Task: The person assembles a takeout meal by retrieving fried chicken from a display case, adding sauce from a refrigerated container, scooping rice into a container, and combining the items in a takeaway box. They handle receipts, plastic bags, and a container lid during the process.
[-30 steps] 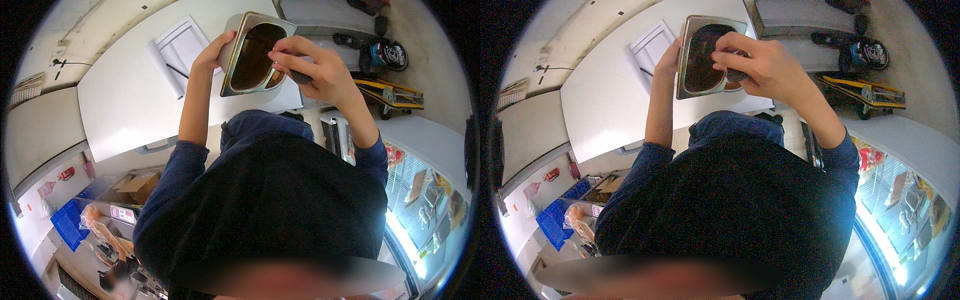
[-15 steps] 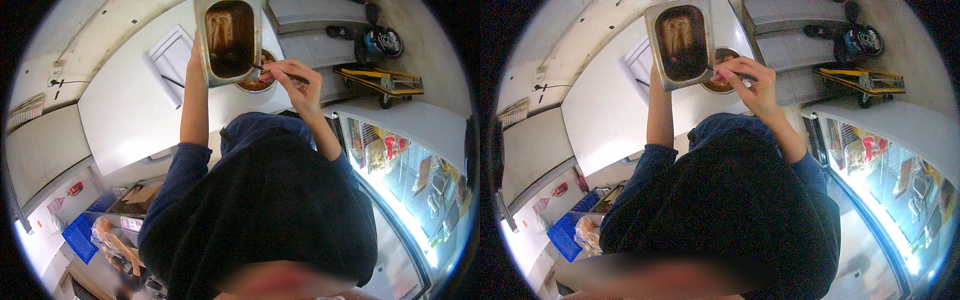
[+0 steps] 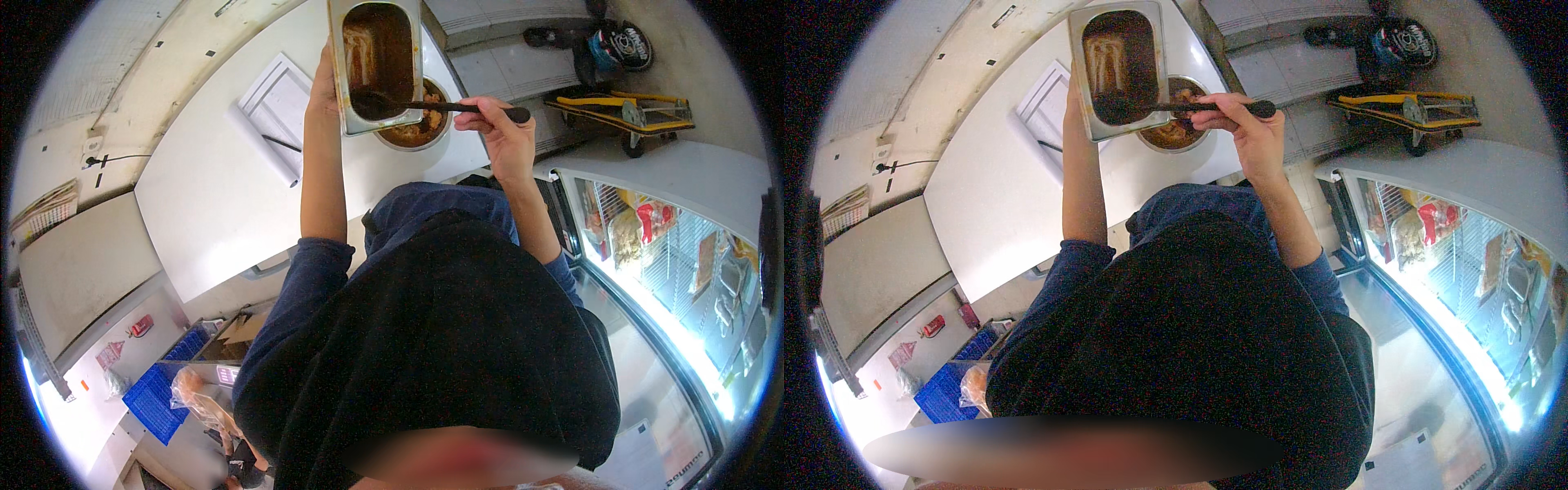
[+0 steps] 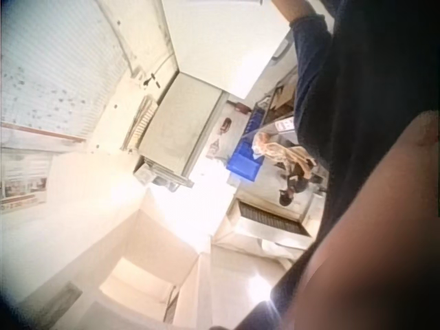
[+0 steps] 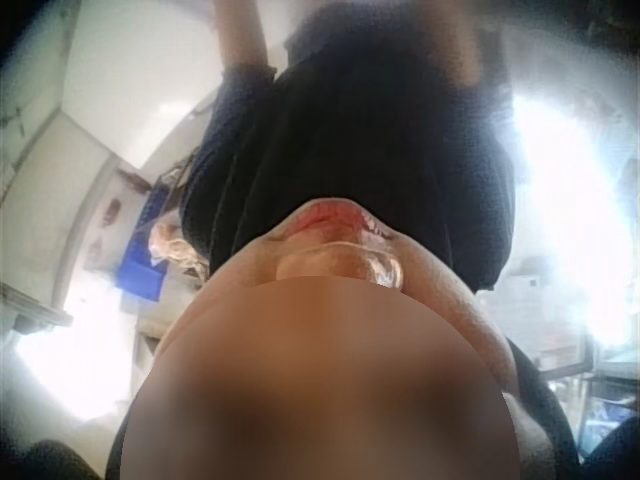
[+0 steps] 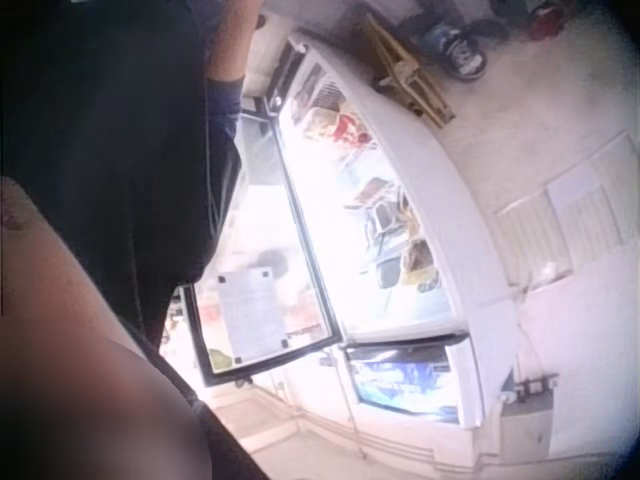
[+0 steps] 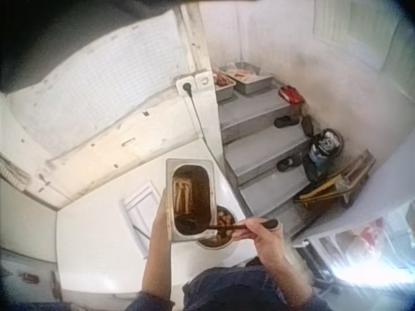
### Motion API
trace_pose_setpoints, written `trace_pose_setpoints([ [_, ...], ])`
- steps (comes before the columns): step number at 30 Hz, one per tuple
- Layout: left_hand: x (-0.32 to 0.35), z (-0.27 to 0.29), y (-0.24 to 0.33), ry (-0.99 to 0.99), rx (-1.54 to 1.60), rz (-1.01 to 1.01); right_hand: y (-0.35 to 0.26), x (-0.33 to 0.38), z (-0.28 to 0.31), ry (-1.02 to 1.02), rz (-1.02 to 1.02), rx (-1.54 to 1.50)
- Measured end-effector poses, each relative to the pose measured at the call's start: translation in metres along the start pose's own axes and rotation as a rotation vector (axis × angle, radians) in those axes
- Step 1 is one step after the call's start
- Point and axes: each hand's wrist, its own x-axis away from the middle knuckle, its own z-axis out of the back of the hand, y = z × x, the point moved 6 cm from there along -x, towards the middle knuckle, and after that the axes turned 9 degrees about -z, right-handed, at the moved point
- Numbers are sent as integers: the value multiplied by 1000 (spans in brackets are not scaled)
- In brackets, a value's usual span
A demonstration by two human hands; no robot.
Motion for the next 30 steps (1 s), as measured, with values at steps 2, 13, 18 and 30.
trace_pose_setpoints([
  [2, 2, 9, 0, 78, -110, 41, 10, 0, 13, 72, -47, -64],
  [13, 44, 95, 33, 414, -220, -6, 31, 16, 52, 119, 291, 597],
  [18, 73, 116, 42, 423, -221, -46, 56, 24, 37, -67, 581, 1148],
  [30, 108, 129, 25, 481, -183, -83, 87, -6, 28, -155, 678, 1201],
])
